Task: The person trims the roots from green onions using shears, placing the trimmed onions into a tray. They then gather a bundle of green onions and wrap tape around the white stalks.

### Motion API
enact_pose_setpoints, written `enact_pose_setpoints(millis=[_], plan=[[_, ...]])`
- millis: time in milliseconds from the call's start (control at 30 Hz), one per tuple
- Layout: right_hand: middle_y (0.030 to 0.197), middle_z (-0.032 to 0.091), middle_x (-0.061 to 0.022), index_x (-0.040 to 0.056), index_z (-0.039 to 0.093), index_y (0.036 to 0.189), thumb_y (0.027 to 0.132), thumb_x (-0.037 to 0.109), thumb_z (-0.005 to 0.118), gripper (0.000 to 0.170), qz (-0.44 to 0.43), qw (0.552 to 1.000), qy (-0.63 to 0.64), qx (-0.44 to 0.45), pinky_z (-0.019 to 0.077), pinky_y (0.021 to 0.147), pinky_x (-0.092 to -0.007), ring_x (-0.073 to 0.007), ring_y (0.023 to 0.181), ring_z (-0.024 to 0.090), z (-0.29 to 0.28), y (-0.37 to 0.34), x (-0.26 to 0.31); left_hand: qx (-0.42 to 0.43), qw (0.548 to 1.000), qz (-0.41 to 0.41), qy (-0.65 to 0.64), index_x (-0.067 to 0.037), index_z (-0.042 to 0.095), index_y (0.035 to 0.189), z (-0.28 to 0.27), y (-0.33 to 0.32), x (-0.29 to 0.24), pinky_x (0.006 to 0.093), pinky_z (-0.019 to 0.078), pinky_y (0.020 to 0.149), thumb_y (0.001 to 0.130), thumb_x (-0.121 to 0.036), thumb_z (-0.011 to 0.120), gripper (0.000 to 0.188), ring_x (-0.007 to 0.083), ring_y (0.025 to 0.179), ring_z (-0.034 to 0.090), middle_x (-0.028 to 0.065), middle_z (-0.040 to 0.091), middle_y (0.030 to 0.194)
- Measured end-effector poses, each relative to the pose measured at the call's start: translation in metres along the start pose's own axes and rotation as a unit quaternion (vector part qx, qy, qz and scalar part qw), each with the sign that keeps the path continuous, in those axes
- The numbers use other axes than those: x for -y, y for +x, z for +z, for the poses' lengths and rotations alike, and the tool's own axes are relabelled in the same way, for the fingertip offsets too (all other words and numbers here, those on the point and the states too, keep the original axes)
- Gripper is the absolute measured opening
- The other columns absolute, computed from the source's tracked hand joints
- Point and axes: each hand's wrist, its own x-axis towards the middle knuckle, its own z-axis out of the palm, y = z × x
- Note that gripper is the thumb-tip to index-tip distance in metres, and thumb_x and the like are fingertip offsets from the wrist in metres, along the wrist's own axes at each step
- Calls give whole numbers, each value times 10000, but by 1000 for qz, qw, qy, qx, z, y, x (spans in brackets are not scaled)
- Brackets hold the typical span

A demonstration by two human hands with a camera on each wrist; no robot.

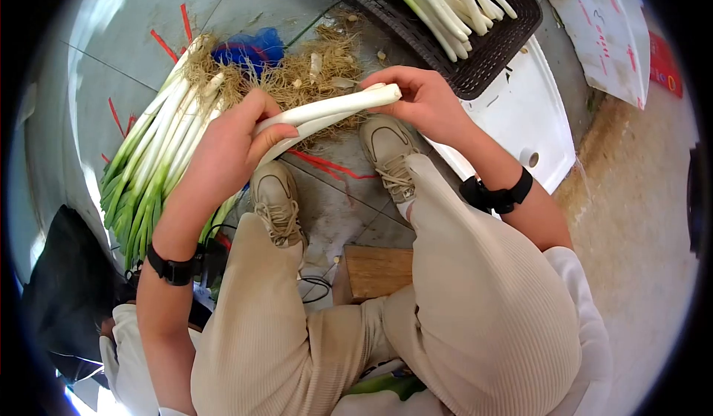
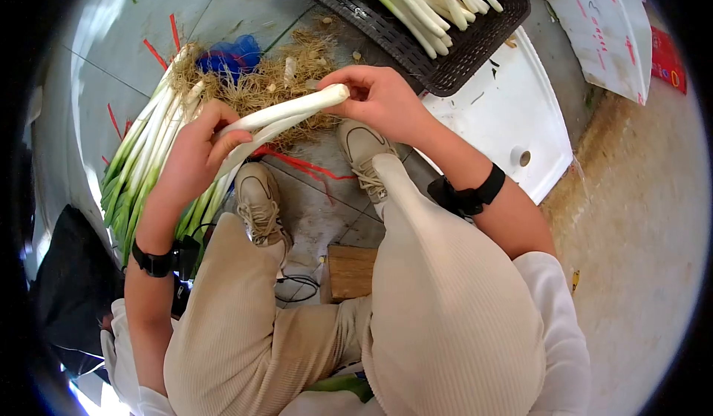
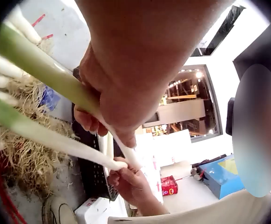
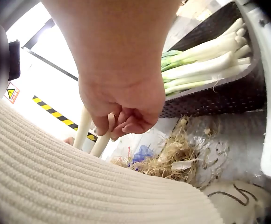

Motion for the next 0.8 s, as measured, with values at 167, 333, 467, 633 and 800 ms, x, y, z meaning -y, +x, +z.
enact_pose_setpoints(millis=[167,333,467,633,800], plan=[[1020,693,-8,26,700,1154,832,5,717,323,-12,1000,-6,3,497,825,-228,-60,895,612,-2,-4,-8,-24,994,68,78,-27,613,1040,23,9,15,410,483,751,935,-248,657,249,352,860,612,165,639,906],[962,685,13,37,716,1126,810,31,751,318,-49,997,-50,-14,474,746,-214,-43,815,566,-2,-9,-8,-46,992,76,92,-7,625,1055,31,11,17,413,483,789,966,-213,609,225,367,889,603,177,622,934],[885,666,36,30,720,1081,813,65,773,275,-72,994,-55,-57,454,679,-204,-34,752,528,-1,-9,-9,-62,987,89,119,-6,636,1040,25,9,21,418,482,799,987,-209,578,218,372,895,598,178,629,957],[871,664,33,29,714,1072,819,81,776,266,-72,993,-62,-73,447,667,-197,-28,731,516,-1,-7,-7,-33,988,68,132,-4,636,1055,28,6,31,416,484,815,1012,-203,541,224,368,904,603,178,638,1014],[903,661,27,31,704,1101,819,62,769,291,-57,995,-35,-72,473,698,-197,-25,777,555,2,-7,-7,-60,991,109,41,-18,648,1047,43,8,34,452,471,802,1013,-240,533,252,396,897,581,180,642,928]])
